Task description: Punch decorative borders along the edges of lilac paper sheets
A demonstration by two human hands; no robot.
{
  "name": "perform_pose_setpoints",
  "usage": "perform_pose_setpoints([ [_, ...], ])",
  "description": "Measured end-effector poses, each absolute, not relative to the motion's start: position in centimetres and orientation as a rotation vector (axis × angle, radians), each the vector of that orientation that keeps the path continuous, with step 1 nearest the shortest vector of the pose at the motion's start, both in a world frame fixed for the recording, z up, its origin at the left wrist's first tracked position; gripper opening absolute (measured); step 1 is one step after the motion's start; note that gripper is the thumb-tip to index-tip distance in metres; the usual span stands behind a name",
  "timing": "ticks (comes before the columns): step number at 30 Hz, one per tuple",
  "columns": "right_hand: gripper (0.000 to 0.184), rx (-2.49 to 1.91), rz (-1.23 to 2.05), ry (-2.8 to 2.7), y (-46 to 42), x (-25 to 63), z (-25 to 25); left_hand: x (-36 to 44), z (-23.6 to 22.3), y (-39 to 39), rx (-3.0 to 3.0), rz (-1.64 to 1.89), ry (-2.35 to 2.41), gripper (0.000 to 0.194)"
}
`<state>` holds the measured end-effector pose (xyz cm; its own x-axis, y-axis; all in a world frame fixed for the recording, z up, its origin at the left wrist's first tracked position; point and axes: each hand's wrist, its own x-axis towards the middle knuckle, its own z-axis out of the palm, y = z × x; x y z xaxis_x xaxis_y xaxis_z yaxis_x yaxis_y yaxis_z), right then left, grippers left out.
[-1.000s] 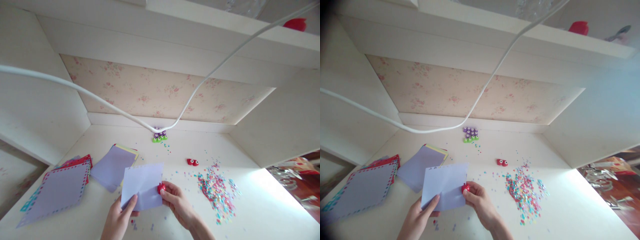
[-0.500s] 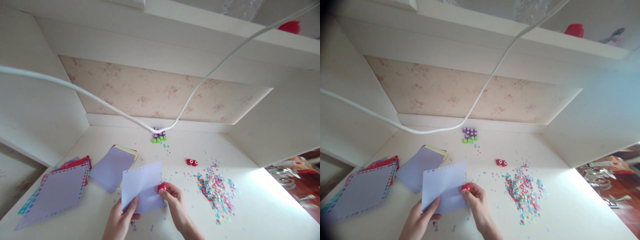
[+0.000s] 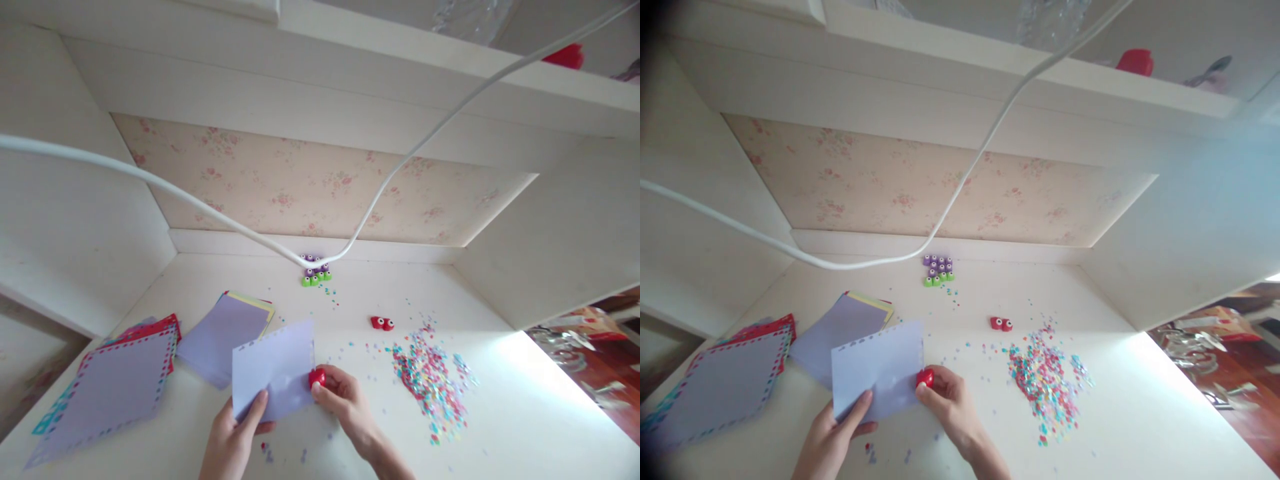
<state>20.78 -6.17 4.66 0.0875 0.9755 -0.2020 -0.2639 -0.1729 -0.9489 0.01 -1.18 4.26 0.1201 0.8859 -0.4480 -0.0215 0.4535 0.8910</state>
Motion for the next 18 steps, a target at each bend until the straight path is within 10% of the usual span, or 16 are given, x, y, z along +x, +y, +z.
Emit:
perform_pose_setpoints([
  [10, 0.057, -1.704, 1.078, -0.918, -8.5, 32.0, 7.3, -0.3, 3.8, -0.6, 0.816, 0.807, 1.321, 0.057],
  [18, 0.047, -2.017, 0.617, -1.025, -7.9, 43.5, 6.4, 0.0, 2.9, -0.6, 0.799, 0.771, 1.313, 0.060],
])
